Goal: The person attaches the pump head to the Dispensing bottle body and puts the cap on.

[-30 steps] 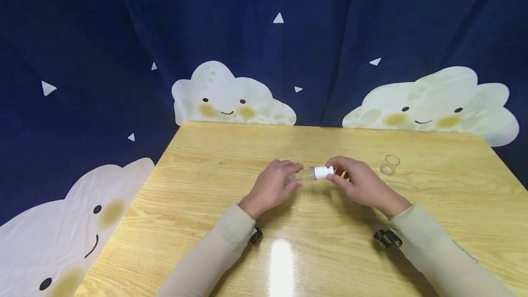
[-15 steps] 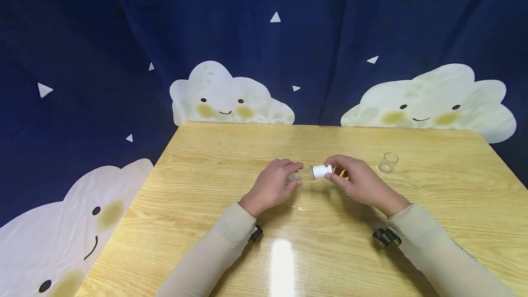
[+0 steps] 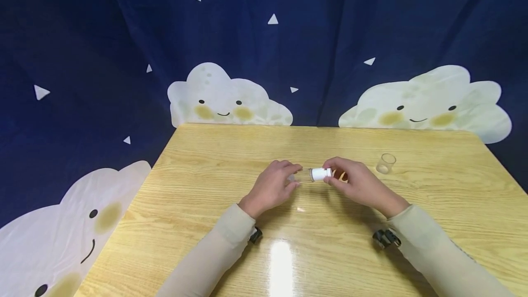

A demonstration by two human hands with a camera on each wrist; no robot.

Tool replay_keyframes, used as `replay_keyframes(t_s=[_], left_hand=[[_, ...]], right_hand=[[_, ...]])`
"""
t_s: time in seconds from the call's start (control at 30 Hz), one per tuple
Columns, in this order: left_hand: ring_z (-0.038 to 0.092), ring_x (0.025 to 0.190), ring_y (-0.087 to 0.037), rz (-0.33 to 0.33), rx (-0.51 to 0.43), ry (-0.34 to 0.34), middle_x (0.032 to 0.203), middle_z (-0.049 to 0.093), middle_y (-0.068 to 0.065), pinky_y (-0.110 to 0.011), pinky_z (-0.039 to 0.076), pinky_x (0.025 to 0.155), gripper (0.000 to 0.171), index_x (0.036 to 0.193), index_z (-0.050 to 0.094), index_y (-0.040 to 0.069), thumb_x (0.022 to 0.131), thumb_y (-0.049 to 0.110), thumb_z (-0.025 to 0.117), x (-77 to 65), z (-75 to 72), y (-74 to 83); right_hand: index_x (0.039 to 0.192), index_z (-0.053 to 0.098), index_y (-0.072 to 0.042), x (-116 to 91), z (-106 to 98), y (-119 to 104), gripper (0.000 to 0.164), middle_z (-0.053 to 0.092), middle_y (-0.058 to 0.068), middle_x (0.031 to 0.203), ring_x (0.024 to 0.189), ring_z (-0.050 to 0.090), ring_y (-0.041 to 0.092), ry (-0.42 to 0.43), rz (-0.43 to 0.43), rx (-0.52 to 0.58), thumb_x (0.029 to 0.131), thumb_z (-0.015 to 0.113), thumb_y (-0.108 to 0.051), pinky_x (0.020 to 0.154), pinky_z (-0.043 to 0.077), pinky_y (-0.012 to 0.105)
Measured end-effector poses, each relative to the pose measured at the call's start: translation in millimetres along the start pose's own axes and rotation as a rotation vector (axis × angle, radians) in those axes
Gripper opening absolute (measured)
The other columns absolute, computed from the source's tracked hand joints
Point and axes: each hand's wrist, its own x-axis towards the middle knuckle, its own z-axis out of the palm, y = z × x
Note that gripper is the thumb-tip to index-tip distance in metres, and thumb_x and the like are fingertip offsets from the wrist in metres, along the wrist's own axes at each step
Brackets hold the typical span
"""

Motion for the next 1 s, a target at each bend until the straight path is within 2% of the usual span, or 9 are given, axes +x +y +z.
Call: replay_keyframes(t_s=[0.17,0.3,0.43,0.57,0.83,1.0], left_hand=[[0.064,0.108,-0.022,0.0,-0.007,0.01,0.122,0.07,-0.004,-0.034,0.052,0.094,0.04,0.129,0.065,0.012,0.091,0.023,0.072,-0.4,0.6,-0.7],[0.064,0.109,-0.023,-0.007,-0.014,0.01,0.122,0.07,-0.004,-0.034,0.053,0.094,0.039,0.129,0.065,0.013,0.092,0.023,0.071,-1.2,0.8,-1.3],[0.064,0.111,-0.022,-0.018,-0.022,0.01,0.124,0.069,-0.004,-0.034,0.053,0.093,0.039,0.13,0.064,0.013,0.093,0.023,0.07,-1.9,0.7,-2.6],[0.064,0.111,-0.023,-0.031,-0.035,0.019,0.124,0.069,-0.005,-0.034,0.053,0.093,0.039,0.13,0.065,0.013,0.092,0.022,0.071,-2.6,0.2,-3.8],[0.063,0.11,-0.023,-0.039,-0.047,0.021,0.122,0.07,-0.004,-0.034,0.054,0.09,0.038,0.129,0.065,0.014,0.092,0.021,0.07,-3.2,2.0,-5.6],[0.063,0.11,-0.023,-0.042,-0.053,0.026,0.122,0.07,-0.005,-0.035,0.054,0.093,0.039,0.13,0.065,0.013,0.092,0.022,0.071,-4.1,0.4,-6.9]], right_hand=[[0.113,0.065,-0.01,-0.2,-0.9,0.2,0.021,0.068,-0.001,0.089,0.074,0.059,0.008,-0.009,0.006,0.007,0.093,0.069,-0.017,0.062,0.05,0.021],[0.119,0.064,-0.008,-2.0,-4.8,2.1,0.029,0.07,0.004,0.099,0.077,0.06,0.008,0.02,-0.009,0.014,0.093,0.07,-0.017,0.064,0.051,0.022],[0.117,0.064,-0.01,-4.3,-9.3,6.2,0.027,0.069,0.008,0.109,0.079,0.061,0.007,0.069,-0.011,0.049,0.091,0.07,-0.012,0.067,0.052,0.023],[0.116,0.064,-0.01,-5.2,-11.9,10.1,0.025,0.069,0.01,0.11,0.079,0.06,0.006,0.076,0.008,0.072,0.092,0.069,-0.011,0.067,0.052,0.024],[0.119,0.064,-0.012,-8.4,-17.6,18.5,0.026,0.069,0.006,0.113,0.083,0.062,0.008,0.075,0.056,0.011,0.094,0.067,-0.014,0.068,0.053,0.023],[0.122,0.063,-0.01,-12.2,-23.8,25.7,0.027,0.068,0.009,0.118,0.086,0.064,0.013,0.066,0.078,-0.015,0.095,0.065,-0.015,0.071,0.054,0.023]])
